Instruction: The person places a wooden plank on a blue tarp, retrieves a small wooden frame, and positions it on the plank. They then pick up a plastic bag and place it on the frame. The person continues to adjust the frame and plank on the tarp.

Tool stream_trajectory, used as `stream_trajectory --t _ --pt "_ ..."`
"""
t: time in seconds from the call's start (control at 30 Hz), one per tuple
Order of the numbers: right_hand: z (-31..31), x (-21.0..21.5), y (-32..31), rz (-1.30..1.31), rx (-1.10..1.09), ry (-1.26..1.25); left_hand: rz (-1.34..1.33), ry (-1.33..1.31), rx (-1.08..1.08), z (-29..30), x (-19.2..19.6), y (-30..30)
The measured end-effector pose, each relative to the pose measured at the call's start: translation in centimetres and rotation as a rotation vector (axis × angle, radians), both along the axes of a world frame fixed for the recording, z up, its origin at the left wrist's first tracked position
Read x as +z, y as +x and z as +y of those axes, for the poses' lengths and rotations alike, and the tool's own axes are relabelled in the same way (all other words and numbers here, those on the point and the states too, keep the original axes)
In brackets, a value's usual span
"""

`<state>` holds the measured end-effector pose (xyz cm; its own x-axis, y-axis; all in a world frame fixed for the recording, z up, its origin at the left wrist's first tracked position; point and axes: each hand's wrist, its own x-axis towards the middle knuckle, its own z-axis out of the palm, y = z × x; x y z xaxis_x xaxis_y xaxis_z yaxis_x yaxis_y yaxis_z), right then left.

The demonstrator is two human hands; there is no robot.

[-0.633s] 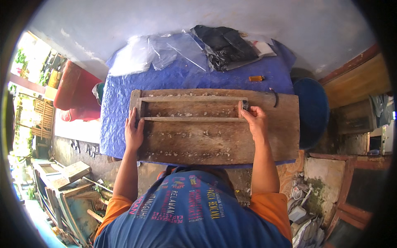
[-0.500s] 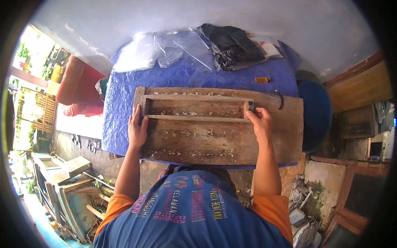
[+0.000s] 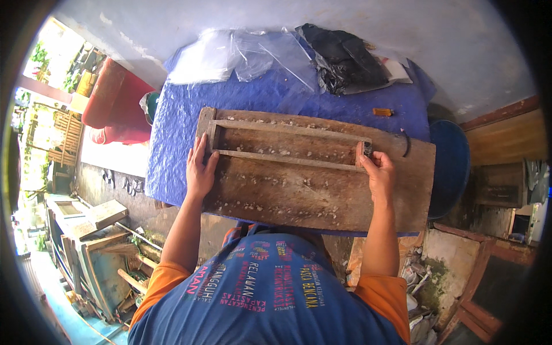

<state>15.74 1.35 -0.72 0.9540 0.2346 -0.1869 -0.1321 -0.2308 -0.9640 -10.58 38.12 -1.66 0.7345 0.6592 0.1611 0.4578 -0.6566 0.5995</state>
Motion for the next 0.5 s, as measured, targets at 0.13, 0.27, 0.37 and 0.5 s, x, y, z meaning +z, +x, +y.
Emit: stream_trajectory --t 0.13,0.27,0.37,0.5 --pt "-0.20 0.04 -0.10 0.007 -0.002 -0.002 -0.005 -0.011 0.000 0.08 0.18 0.06" --pt "-0.19 -0.31 -0.35 -0.013 -0.015 0.052 -0.001 -0.006 0.002 0.03 0.27 0.15" --pt "-0.19 -0.68 -0.49 -0.048 -0.020 0.056 -0.001 0.002 0.006 -0.02 0.18 0.09" --pt "-0.10 -0.42 -0.56 -0.101 0.005 0.004 0.000 0.004 0.008 -0.05 0.00 0.04"
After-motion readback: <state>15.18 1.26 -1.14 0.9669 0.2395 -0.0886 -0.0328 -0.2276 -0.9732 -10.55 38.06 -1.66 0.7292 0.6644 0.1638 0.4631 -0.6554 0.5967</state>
